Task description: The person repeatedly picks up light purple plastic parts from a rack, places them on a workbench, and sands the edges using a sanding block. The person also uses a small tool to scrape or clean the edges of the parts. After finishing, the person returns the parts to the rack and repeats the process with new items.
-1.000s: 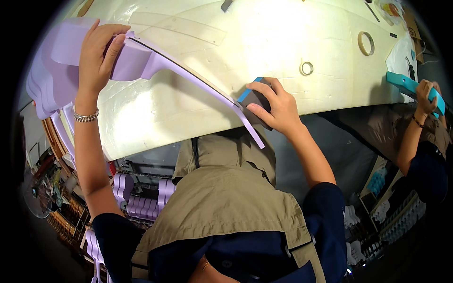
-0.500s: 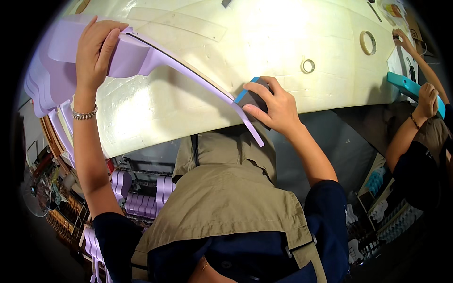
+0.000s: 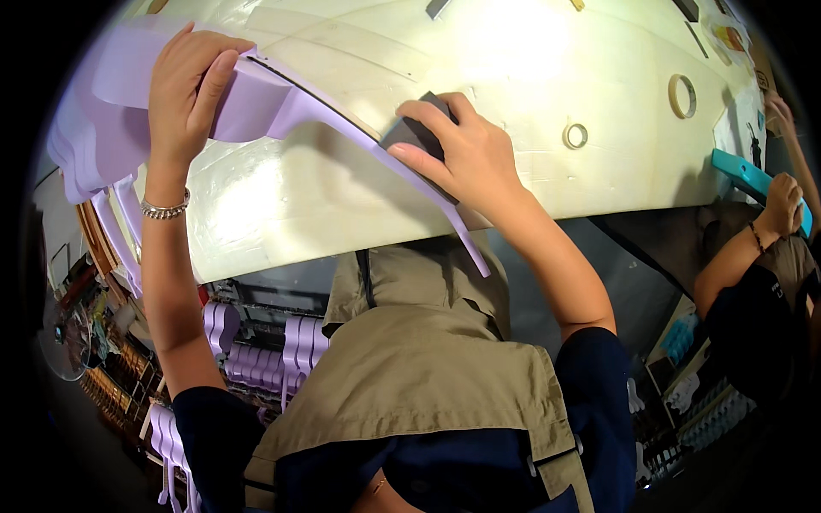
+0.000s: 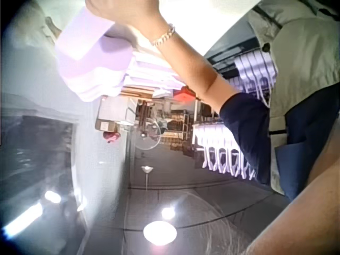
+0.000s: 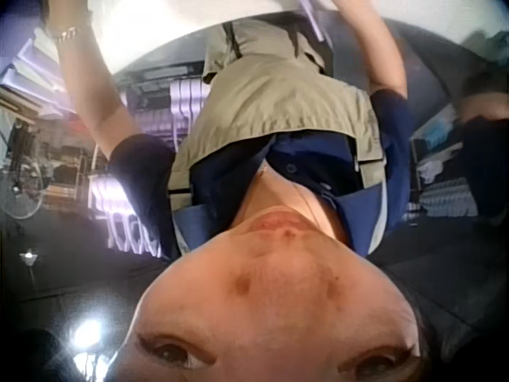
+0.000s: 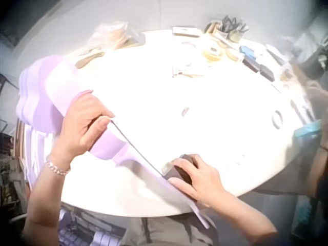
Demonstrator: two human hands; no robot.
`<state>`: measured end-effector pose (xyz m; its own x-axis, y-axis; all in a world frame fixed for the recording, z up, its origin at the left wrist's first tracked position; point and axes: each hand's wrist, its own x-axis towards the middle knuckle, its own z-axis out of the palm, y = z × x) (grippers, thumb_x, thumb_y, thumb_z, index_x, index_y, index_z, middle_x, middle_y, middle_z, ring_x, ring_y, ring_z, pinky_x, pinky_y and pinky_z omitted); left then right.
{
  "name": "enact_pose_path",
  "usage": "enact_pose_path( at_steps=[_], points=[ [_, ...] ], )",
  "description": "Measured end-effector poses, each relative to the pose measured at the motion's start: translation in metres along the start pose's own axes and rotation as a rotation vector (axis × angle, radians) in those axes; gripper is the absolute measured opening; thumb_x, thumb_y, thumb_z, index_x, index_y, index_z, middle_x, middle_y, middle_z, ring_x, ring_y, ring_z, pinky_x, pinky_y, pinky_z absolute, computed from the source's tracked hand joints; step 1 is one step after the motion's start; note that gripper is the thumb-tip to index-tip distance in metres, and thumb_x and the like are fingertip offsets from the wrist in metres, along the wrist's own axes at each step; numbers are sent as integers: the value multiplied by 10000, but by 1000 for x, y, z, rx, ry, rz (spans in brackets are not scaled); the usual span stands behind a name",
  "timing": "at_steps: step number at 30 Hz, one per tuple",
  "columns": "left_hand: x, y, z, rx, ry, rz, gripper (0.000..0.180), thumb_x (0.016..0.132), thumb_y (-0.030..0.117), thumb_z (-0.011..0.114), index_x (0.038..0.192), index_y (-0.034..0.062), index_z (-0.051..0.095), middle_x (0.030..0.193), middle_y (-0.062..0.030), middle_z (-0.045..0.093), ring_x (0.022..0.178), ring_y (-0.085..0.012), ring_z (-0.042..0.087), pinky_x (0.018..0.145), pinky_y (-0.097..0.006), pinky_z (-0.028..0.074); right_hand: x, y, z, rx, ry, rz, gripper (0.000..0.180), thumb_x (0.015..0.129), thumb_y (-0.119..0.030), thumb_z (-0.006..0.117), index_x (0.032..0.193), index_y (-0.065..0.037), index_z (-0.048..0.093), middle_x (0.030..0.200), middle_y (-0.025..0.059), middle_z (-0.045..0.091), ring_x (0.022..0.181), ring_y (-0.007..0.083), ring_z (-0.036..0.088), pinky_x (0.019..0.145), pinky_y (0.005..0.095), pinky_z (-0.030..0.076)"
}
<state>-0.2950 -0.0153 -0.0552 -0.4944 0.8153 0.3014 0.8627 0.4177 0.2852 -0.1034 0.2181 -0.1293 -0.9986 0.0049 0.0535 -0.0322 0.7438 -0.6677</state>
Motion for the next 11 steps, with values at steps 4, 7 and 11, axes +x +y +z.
enact_pose_path(
  at_steps=[4,7,11],
  points=[
    [-3,0,-1,-1,-3,-35,296,905,265,452,861,48,648,815,-69,624,796,-246,577,974,-442,342,5,-5,2,10,-46,62,393,793,-503,603,1048,-205,610,919,111,570,668,267,604,579,348,494],
    [0,-1,1,-25,7,-31,316,905,280,441,863,45,647,811,-70,620,794,-249,575,970,-445,344,39,-11,17,3,18,9,413,796,-540,578,1052,-217,608,910,114,573,675,276,614,573,350,495],
    [-3,-3,0,-59,10,-38,324,899,308,451,871,55,651,819,-87,622,795,-258,575,978,-449,334,89,-33,29,0,17,1,449,793,-582,551,1074,-235,594,891,110,575,684,287,623,589,369,511]
  ],
)
